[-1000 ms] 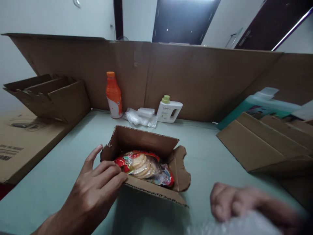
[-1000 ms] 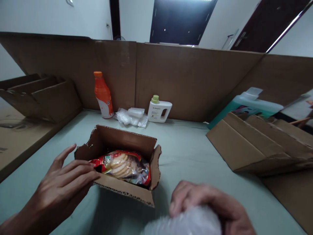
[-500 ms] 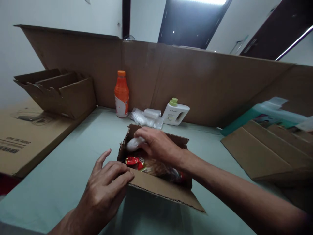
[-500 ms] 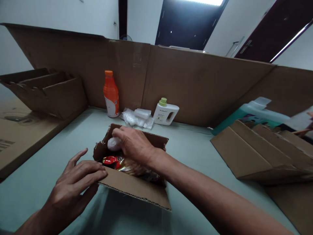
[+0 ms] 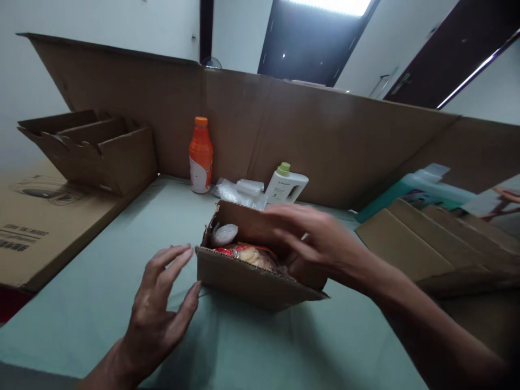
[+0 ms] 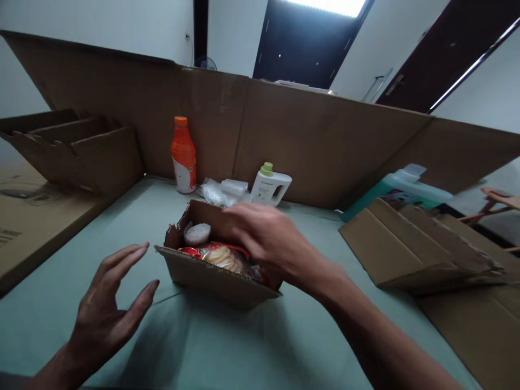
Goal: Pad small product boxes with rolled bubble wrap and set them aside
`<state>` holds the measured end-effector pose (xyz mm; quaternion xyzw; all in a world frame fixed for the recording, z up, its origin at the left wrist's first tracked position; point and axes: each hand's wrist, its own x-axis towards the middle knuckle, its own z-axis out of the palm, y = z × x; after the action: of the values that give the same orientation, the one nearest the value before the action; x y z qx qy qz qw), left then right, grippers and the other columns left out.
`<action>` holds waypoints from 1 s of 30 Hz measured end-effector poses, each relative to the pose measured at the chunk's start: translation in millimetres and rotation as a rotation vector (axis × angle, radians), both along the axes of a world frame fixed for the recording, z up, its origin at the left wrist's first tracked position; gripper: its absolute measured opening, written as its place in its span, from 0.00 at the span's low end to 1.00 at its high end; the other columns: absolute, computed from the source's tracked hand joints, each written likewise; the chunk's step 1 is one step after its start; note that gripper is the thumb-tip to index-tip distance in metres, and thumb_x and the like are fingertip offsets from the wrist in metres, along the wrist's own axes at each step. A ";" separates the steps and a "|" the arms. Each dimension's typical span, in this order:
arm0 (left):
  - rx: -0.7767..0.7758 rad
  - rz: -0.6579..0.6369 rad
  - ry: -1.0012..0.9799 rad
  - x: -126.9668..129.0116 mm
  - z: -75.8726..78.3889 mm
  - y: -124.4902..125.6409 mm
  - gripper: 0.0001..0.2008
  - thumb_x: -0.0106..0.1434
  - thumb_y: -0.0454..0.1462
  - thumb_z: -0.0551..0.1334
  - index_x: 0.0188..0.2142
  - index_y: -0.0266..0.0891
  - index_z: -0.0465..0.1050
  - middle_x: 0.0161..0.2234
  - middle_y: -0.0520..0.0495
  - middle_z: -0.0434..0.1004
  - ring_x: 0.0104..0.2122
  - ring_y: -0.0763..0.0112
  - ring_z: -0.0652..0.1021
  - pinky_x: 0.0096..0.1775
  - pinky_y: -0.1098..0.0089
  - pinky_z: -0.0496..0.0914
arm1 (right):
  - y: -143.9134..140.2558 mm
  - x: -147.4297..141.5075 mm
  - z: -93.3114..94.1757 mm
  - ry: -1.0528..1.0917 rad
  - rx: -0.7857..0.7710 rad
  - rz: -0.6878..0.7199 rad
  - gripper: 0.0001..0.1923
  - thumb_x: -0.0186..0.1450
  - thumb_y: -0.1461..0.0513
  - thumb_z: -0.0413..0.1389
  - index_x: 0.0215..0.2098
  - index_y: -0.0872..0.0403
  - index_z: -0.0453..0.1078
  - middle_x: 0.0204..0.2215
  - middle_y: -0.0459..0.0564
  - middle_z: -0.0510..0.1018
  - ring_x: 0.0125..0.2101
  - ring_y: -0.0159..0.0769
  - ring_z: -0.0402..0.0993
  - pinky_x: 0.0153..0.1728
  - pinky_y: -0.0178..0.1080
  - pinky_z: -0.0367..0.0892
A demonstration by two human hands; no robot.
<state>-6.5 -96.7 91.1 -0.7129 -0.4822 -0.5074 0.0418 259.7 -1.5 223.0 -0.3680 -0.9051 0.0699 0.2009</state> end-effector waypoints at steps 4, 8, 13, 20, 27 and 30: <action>-0.317 0.012 -0.145 -12.9 -25.0 -3.5 0.30 0.67 0.39 0.62 0.67 0.49 0.57 0.62 0.40 0.67 0.60 0.54 0.71 0.59 0.51 0.69 | -54.6 81.4 -30.5 0.392 0.080 -0.592 0.13 0.67 0.51 0.57 0.45 0.45 0.77 0.44 0.48 0.83 0.45 0.45 0.79 0.49 0.47 0.73; -0.539 -0.133 -0.368 -9.8 -47.8 14.3 0.37 0.66 0.43 0.62 0.70 0.48 0.49 0.69 0.37 0.55 0.67 0.50 0.62 0.63 0.46 0.63 | -72.0 90.9 -119.3 0.520 -0.272 -0.562 0.29 0.58 0.47 0.63 0.54 0.49 0.72 0.47 0.55 0.83 0.42 0.48 0.82 0.42 0.47 0.78; -0.629 -0.351 -0.590 22.8 -54.4 48.4 0.41 0.60 0.47 0.65 0.68 0.40 0.52 0.65 0.34 0.63 0.64 0.48 0.66 0.62 0.47 0.64 | -57.4 33.2 -170.5 0.673 -0.328 -0.510 0.28 0.57 0.46 0.64 0.50 0.53 0.72 0.44 0.58 0.83 0.44 0.53 0.81 0.46 0.52 0.77; -0.547 -0.380 -0.550 79.1 -50.1 9.3 0.41 0.62 0.42 0.65 0.70 0.41 0.48 0.69 0.36 0.56 0.69 0.52 0.58 0.68 0.50 0.54 | -91.7 76.6 -152.4 0.746 -0.258 -0.665 0.28 0.56 0.46 0.66 0.49 0.52 0.76 0.46 0.58 0.83 0.48 0.57 0.79 0.49 0.54 0.75; -0.603 -0.040 -0.626 26.1 -44.6 -26.0 0.36 0.62 0.47 0.65 0.65 0.40 0.56 0.56 0.37 0.73 0.55 0.51 0.75 0.58 0.46 0.68 | -90.3 13.5 -144.5 0.804 -0.431 -0.400 0.30 0.57 0.49 0.67 0.52 0.55 0.73 0.51 0.59 0.81 0.52 0.53 0.76 0.55 0.55 0.70; -0.572 -0.122 -0.591 39.4 -47.5 -27.9 0.40 0.63 0.44 0.65 0.69 0.42 0.49 0.62 0.35 0.66 0.61 0.50 0.70 0.63 0.46 0.63 | -83.7 26.0 -143.1 0.827 -0.455 -0.433 0.31 0.56 0.48 0.68 0.52 0.55 0.73 0.52 0.59 0.80 0.53 0.52 0.75 0.56 0.54 0.69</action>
<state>32.9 -124.6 43.6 -0.5469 -0.5518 -0.5372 -0.3284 285.7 -85.2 79.9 -0.5230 -0.6149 0.3615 0.4667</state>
